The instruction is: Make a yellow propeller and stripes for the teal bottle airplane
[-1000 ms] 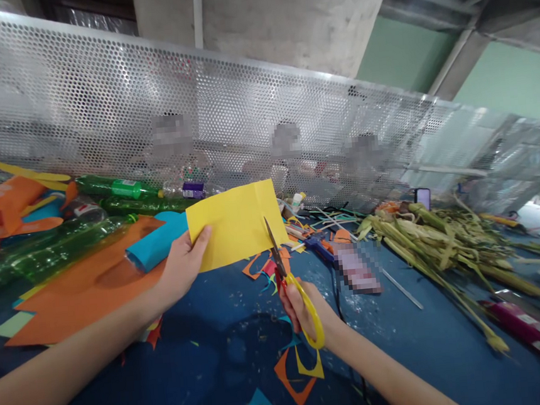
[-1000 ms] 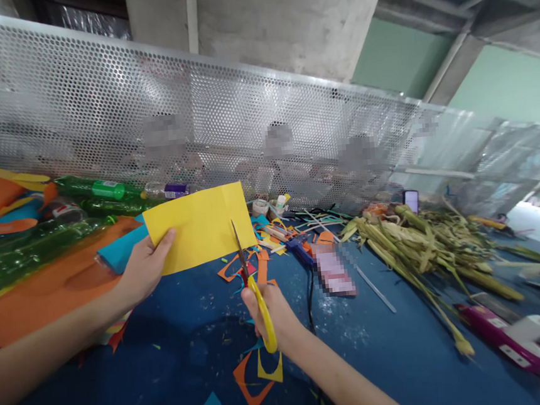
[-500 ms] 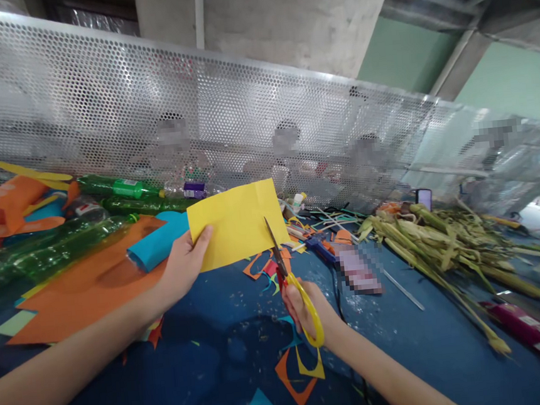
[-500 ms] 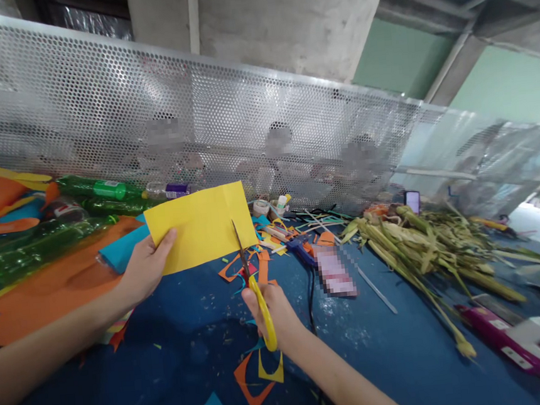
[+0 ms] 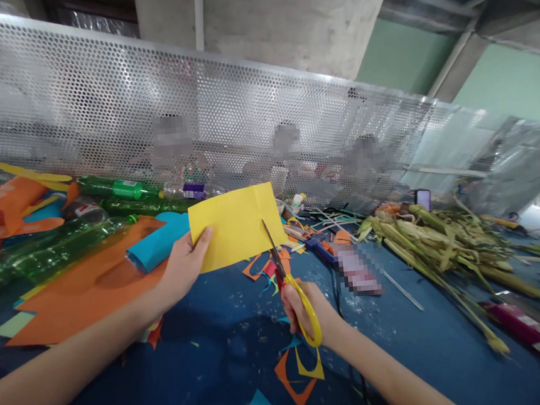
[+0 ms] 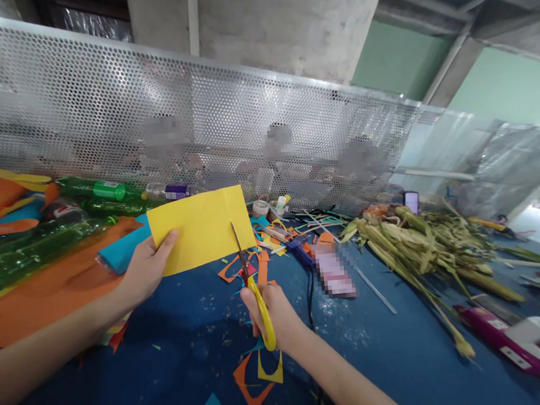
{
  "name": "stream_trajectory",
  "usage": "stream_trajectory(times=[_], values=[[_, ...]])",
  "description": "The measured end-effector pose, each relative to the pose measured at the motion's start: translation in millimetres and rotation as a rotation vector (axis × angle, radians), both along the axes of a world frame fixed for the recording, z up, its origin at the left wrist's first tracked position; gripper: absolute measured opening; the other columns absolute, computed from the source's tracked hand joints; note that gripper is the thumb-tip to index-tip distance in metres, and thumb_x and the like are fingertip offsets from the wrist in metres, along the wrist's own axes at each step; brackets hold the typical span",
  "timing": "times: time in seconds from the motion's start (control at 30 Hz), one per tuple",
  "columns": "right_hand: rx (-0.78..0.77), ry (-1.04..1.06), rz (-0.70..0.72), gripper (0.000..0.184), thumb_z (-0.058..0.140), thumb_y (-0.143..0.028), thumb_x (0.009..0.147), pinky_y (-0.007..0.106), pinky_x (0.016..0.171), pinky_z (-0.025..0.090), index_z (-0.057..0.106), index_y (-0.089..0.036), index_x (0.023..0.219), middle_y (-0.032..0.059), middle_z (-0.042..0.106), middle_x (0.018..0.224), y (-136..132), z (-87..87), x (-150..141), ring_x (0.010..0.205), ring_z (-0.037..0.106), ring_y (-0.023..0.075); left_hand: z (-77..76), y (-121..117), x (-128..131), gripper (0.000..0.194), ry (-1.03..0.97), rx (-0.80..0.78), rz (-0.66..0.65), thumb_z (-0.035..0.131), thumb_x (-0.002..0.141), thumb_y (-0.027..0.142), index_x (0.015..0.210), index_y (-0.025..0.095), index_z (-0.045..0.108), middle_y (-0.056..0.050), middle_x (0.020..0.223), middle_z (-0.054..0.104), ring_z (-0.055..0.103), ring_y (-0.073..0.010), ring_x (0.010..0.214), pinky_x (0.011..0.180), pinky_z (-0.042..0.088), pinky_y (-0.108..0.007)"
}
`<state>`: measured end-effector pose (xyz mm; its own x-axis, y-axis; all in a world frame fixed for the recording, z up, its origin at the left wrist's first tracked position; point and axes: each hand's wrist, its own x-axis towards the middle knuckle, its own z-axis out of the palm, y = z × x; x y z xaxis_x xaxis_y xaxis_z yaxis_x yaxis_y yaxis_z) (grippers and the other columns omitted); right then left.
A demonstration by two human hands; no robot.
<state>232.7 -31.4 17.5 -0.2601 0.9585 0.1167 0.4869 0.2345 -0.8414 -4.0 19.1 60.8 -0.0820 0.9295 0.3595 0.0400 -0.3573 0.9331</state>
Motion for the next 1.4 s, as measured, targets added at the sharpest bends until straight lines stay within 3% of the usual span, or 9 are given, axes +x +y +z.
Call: stream_trajectory(times=[0.13,0.43,0.67,0.83,1.17,1.4], values=[[0.017,0.036,0.104,0.056,0.023,-0.061,0.086,0.022,0.047,0.044,0.047,-0.018,0.057,0.0041,0.057,0.053,1,3.5,2,0.048,0.057,0.0130,-2.6,0,1,0.051,0.043,-0.018,-0.007,0.050,0.080,0.049,0.118,0.015,0.055,-0.010,0.109,0.065,0.062,-0.0281,0.096,0.073,0.054,-0.033],[-0.075,0.145,0.121,0.054,0.025,-0.063,0.084,0.031,0.068,0.050,0.053,-0.019,0.070,0.0085,0.060,0.074,0,7.1,3,0.072,0.061,0.0191,-1.9,-7,5,0.051,0.073,-0.078,-0.053,0.050,0.080,0.052,0.116,0.017,0.055,-0.009,0.107,0.066,0.066,-0.0249,0.083,0.066,0.055,-0.031],[-0.204,0.306,0.117,0.052,0.027,-0.066,0.082,0.034,0.069,0.051,0.049,-0.020,0.076,0.0052,0.058,0.070,-2,8.9,-3,0.068,0.060,0.0192,-0.8,-8,6,0.049,0.050,-0.081,-0.053,0.050,0.080,0.051,0.115,0.017,0.056,-0.008,0.107,0.066,0.066,-0.0237,0.082,0.065,0.055,-0.029],[-0.198,0.332,0.175,0.049,0.028,-0.062,0.085,0.035,0.078,0.050,0.052,-0.019,0.087,0.0066,0.061,0.081,-3,11.3,0,0.079,0.062,0.0200,1.0,-7,4,0.051,0.063,-0.107,-0.080,0.051,0.079,0.051,0.114,0.015,0.056,-0.009,0.104,0.067,0.067,-0.0235,0.080,0.066,0.055,-0.031],[-0.181,0.323,0.135,0.055,0.027,-0.067,0.081,0.035,0.074,0.051,0.054,-0.019,0.080,0.0073,0.062,0.077,-2,13.4,-1,0.076,0.062,0.0205,-3.0,-7,6,0.049,0.091,-0.115,-0.127,0.052,0.078,0.051,0.110,0.015,0.058,-0.009,0.100,0.068,0.066,-0.0251,0.084,0.068,0.055,-0.033],[-0.151,0.358,0.101,0.054,0.027,-0.066,0.082,0.031,0.067,0.051,0.051,-0.019,0.079,0.0070,0.061,0.077,4,-1.5,0,0.071,0.062,0.0186,-2.9,-9,9,0.048,0.040,-0.137,-0.163,0.055,0.077,0.051,0.109,0.016,0.060,-0.009,0.098,0.069,0.066,-0.0260,0.082,0.069,0.056,-0.035]])
